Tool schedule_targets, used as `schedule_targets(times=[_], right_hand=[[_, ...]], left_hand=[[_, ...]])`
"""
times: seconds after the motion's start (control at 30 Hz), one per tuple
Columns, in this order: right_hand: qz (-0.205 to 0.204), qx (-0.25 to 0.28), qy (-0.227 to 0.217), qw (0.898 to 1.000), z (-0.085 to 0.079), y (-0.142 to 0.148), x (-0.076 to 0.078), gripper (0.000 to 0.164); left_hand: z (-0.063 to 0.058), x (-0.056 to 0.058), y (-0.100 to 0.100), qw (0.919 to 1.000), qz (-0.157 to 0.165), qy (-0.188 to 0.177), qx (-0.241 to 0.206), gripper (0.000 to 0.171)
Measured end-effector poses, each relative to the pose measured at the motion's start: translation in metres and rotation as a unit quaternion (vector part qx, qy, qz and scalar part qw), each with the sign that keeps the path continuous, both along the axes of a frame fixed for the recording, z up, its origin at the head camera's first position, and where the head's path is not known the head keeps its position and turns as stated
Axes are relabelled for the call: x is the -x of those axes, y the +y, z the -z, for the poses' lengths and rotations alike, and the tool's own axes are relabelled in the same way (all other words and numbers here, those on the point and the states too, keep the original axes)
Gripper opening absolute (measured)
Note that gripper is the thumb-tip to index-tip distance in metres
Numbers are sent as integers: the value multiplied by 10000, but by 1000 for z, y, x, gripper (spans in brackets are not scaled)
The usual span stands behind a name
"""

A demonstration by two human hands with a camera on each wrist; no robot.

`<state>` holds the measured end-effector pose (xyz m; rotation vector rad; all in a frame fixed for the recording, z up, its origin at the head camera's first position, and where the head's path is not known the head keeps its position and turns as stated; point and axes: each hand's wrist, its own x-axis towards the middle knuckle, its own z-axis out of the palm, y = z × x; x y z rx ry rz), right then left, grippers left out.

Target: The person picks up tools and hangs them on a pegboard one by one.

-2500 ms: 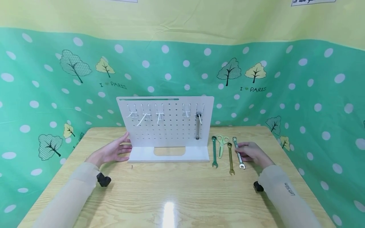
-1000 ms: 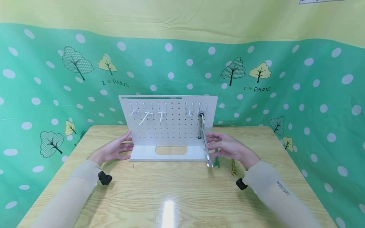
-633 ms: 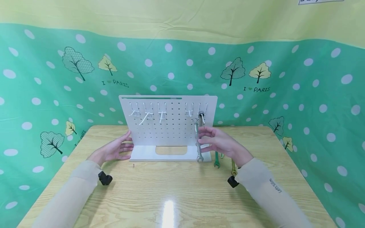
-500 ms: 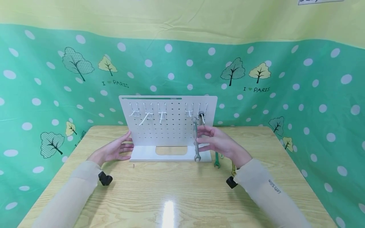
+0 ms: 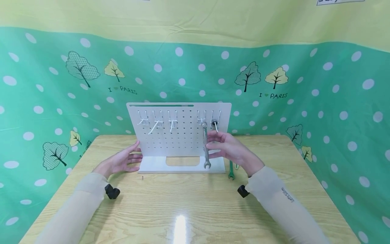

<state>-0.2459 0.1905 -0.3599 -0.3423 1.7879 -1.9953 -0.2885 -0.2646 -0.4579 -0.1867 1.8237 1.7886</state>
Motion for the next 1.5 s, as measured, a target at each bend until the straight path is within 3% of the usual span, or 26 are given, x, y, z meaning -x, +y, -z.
schedule_targets(times=[0.5, 0.87, 1.5], right_hand=[[149, -151, -285, 9994, 12, -6, 18, 36], [630, -261, -420, 9968, 22, -9, 33, 35], [1297, -283, -55, 9911, 33, -25, 39, 34]], left_hand=[[-1, -2, 1, 10000, -28, 27, 9, 101], [0, -1, -1, 10000, 15, 87, 28, 97], [1, -1, -2, 9998, 129, 167, 13, 96]])
